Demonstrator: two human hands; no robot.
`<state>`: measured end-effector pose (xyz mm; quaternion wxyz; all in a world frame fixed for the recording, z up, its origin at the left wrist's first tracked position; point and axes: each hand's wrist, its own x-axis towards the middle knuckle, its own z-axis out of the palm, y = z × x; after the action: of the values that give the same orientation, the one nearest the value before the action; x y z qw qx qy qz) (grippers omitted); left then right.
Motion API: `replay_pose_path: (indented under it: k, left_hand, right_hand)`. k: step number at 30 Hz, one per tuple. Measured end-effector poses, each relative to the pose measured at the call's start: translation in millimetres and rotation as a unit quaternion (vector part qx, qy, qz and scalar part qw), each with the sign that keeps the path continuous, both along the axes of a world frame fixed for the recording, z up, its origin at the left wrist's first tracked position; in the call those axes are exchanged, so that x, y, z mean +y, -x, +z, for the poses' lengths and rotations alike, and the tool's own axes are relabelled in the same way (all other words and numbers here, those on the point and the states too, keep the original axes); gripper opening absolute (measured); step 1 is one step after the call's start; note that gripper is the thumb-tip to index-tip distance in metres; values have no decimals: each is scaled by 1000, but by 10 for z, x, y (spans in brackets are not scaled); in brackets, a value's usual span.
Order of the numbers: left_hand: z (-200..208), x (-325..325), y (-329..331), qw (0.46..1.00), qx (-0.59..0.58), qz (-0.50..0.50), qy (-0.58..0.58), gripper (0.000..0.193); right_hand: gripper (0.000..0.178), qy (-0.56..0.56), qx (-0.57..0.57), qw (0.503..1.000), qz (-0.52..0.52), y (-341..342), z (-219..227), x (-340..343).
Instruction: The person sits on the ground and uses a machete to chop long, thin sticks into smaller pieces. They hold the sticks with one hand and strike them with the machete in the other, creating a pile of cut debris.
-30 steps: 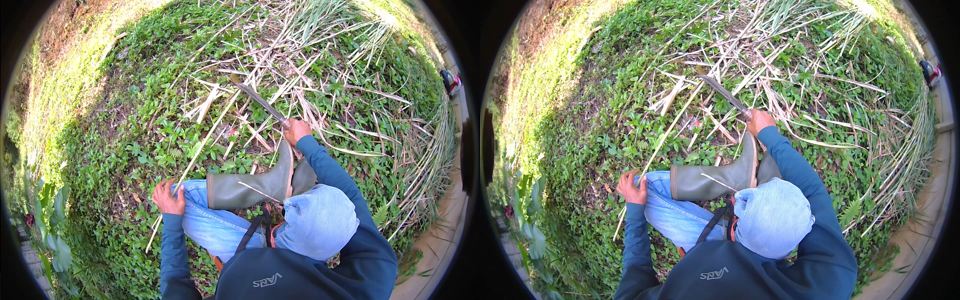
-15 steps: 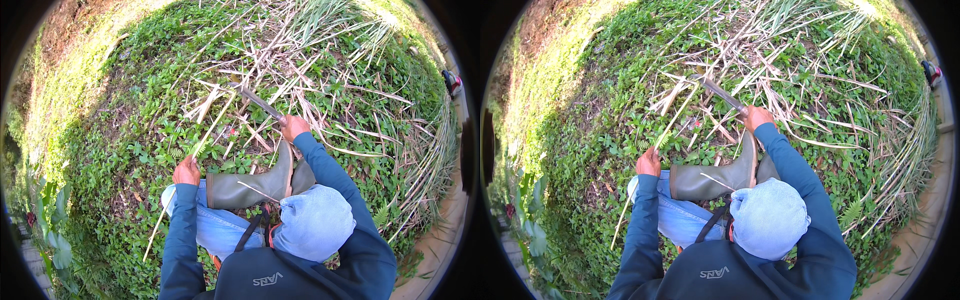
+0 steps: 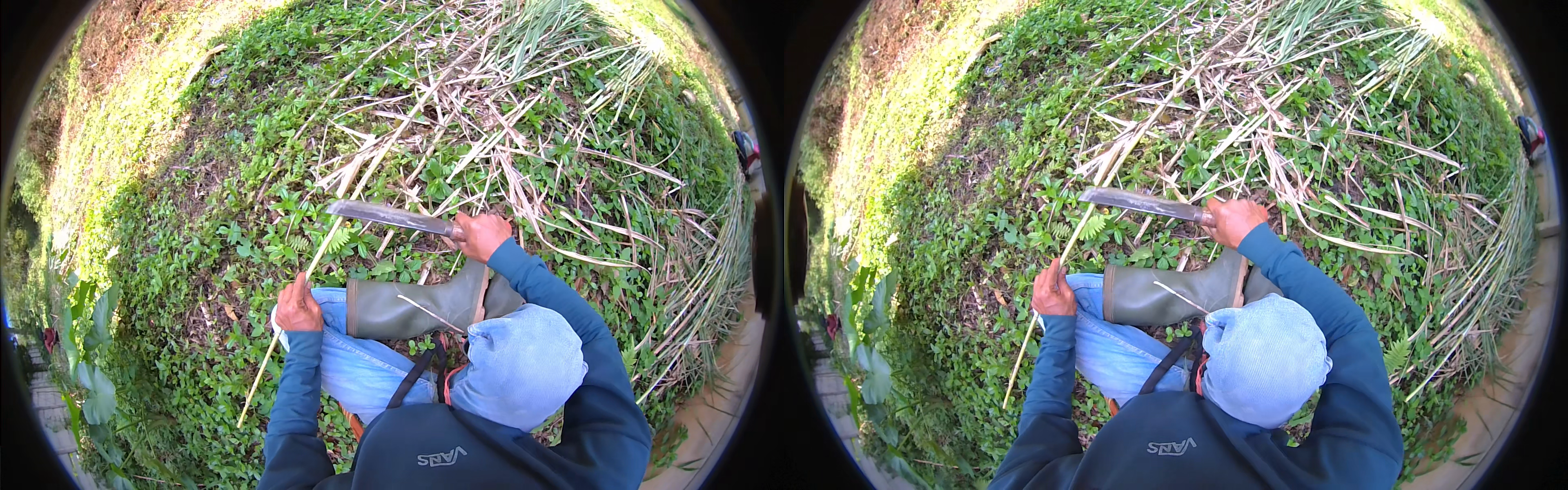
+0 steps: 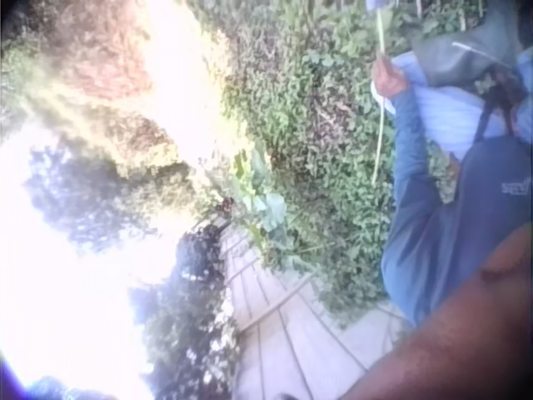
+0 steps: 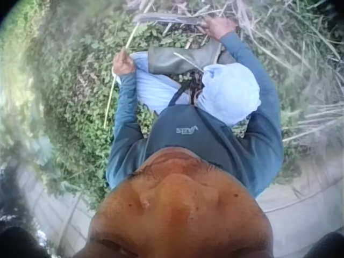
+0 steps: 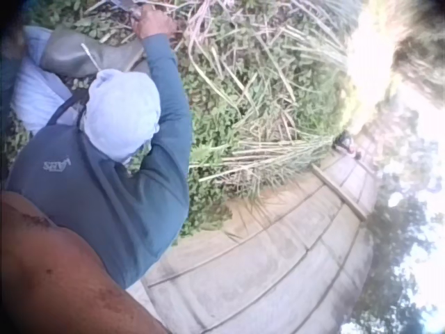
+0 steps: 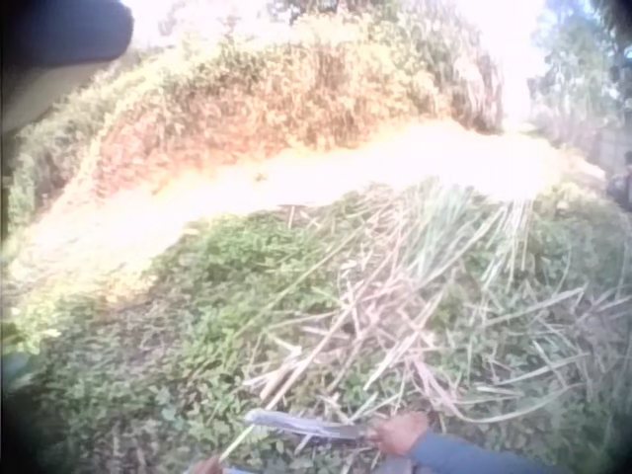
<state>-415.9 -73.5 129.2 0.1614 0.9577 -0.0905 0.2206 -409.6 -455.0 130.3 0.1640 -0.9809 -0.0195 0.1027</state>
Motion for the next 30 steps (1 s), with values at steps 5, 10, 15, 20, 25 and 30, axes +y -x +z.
replay_pose_path:
  k: [5, 10, 15, 20, 25, 30]
  left_hand:
    - [19, -67, 27, 1000, -8, -17, 6, 24]
    - [40, 25, 90, 1000, -20, -10, 10, 22]
    - [18, -75, 71, 999, -29, -22, 35, 19]
    - [125, 94, 158, 999, 10, 3, 33, 15]
    - [221, 98, 257, 998, 30, 21, 59, 16]
    - [374, 164, 378, 995, 60, 30, 79, 14]
  right_hand:
    - [27, -1, -60, 987, -146, -145, -149, -296]
    - [25, 20, 3, 999, -30, -12, 41, -115]
    - [24, -51, -118, 974, -187, -75, -265, -203]
    - [26, 23, -6, 999, -24, -58, 31, -64]
    - [26, -30, -74, 983, -164, -159, -341, -253]
    - [26, -11, -48, 991, -126, -114, -280, -231]
